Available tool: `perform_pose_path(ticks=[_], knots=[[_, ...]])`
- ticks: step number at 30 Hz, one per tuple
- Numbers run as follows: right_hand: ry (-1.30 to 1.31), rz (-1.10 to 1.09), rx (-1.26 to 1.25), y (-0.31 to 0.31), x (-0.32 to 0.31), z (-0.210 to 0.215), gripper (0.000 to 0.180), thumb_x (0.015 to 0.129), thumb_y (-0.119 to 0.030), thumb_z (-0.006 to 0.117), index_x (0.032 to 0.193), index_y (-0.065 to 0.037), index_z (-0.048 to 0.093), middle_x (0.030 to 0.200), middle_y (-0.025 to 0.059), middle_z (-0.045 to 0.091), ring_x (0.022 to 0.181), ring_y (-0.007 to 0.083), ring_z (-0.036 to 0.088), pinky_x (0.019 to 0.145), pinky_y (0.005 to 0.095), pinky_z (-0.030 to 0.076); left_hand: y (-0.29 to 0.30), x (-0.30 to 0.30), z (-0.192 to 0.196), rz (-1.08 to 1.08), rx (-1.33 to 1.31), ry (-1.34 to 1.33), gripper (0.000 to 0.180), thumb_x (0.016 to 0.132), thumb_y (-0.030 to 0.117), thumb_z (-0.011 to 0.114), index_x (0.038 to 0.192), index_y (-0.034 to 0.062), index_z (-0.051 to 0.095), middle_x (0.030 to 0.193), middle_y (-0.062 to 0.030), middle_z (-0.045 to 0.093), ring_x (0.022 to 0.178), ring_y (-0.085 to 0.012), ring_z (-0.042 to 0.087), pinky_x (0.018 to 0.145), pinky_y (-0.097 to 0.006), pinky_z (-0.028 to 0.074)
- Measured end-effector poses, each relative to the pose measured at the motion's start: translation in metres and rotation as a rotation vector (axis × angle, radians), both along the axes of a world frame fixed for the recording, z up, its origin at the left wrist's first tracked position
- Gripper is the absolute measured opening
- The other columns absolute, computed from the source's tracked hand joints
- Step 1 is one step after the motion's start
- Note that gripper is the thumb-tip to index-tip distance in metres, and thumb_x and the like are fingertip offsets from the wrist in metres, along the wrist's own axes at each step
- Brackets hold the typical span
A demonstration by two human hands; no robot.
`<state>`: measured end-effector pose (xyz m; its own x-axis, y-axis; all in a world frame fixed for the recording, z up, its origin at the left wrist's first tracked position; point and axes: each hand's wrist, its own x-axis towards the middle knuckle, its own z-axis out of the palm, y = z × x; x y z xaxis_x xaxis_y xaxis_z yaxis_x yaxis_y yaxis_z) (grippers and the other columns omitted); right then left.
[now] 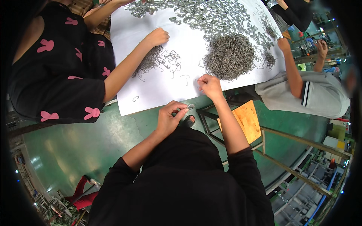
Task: The person picks small metal hooks and shiny discs from a table and threads them onto a chain by hand. The person then hangs the completed chain on a metal rack. Coworkers perform similar tasks at the same table.
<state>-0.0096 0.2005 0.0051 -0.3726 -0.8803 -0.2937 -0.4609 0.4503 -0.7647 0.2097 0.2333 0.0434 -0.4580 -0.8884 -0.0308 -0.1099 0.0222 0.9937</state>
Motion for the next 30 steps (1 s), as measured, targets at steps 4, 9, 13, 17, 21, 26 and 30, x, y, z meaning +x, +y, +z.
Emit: perform_pose_path(ticks=[4, 9, 13, 17, 21, 26, 30], knots=[[-0.599, -0.183, -0.009, 0.042, 0.014, 0.073, 0.009, 0.082, -0.01, 0.067, 0.085, -0.002, 0.065, 0.077, 0.0033, 0.065, 0.068, 0.0109, 0.062, 0.056, 0.0241, 0.046, -0.001, -0.002, 0.003, -0.02, 0.008, -0.018, 0.011, 0.08, 0.006, 0.068, 0.091, 0.0028, 0.068, 0.088, -0.0058, 0.066, 0.072, -0.0134, 0.061, 0.063, -0.026, 0.049], [-0.679, -0.228, -0.124, 0.087, 0.037, 0.088, 0.013, 0.077, -0.008, 0.073, 0.081, 0.002, 0.065, 0.081, 0.0032, 0.06, 0.063, 0.0073, 0.054, 0.054, 0.0208, 0.044, -0.002, -0.005, 0.004, -0.041, 0.027, -0.03, 0.012, 0.08, 0.006, 0.068, 0.092, 0.0024, 0.068, 0.089, -0.007, 0.066, 0.073, -0.0137, 0.062, 0.064, -0.026, 0.05], [-0.584, -0.279, -0.138, 0.091, 0.043, 0.076, 0.011, 0.078, -0.008, 0.072, 0.078, 0.001, 0.066, 0.088, 0.0026, 0.056, 0.069, 0.008, 0.054, 0.053, 0.0215, 0.042, -0.003, -0.011, 0.005, -0.055, 0.016, 0.024, 0.011, 0.081, 0.003, 0.067, 0.091, 0.0023, 0.067, 0.086, -0.004, 0.063, 0.072, -0.008, 0.057, 0.063, -0.021, 0.046], [-0.484, -0.337, -0.173, 0.089, 0.048, 0.072, 0.008, 0.077, -0.007, 0.072, 0.078, 0.0, 0.067, 0.091, 0.0034, 0.056, 0.074, 0.0091, 0.054, 0.056, 0.0213, 0.043, -0.007, -0.016, 0.006, -0.093, -0.026, -0.011, 0.012, 0.081, 0.003, 0.067, 0.092, 0.0024, 0.068, 0.089, -0.0048, 0.064, 0.074, -0.0094, 0.058, 0.064, -0.022, 0.047], [-0.37, -0.364, -0.319, 0.086, 0.053, 0.068, 0.01, 0.077, -0.006, 0.071, 0.081, 0.001, 0.065, 0.093, 0.0056, 0.055, 0.074, 0.0114, 0.054, 0.06, 0.023, 0.043, -0.013, -0.022, 0.009, -0.145, -0.028, -0.052, 0.013, 0.081, 0.002, 0.067, 0.093, 0.0025, 0.068, 0.091, -0.0062, 0.064, 0.076, -0.0108, 0.058, 0.067, -0.023, 0.047], [-0.04, -0.287, -0.463, 0.09, 0.059, 0.09, 0.007, 0.077, -0.002, 0.068, 0.081, 0.0, 0.063, 0.092, 0.0094, 0.054, 0.075, 0.0158, 0.054, 0.063, 0.0257, 0.044, -0.05, -0.041, -0.005, -0.164, -0.153, 0.001, 0.013, 0.085, 0.007, 0.062, 0.096, 0.0033, 0.068, 0.091, -0.0076, 0.065, 0.079, -0.0132, 0.06, 0.067, -0.025, 0.046], [0.091, -0.277, -0.479, 0.093, 0.056, 0.095, 0.007, 0.076, -0.001, 0.068, 0.08, 0.0, 0.062, 0.09, 0.0109, 0.054, 0.079, 0.0223, 0.054, 0.07, 0.03, 0.045, -0.139, -0.1, -0.034, -0.076, -0.263, -0.126, 0.016, 0.086, 0.012, 0.062, 0.098, 0.0043, 0.068, 0.095, -0.0101, 0.066, 0.08, -0.0182, 0.062, 0.068, -0.028, 0.048]])
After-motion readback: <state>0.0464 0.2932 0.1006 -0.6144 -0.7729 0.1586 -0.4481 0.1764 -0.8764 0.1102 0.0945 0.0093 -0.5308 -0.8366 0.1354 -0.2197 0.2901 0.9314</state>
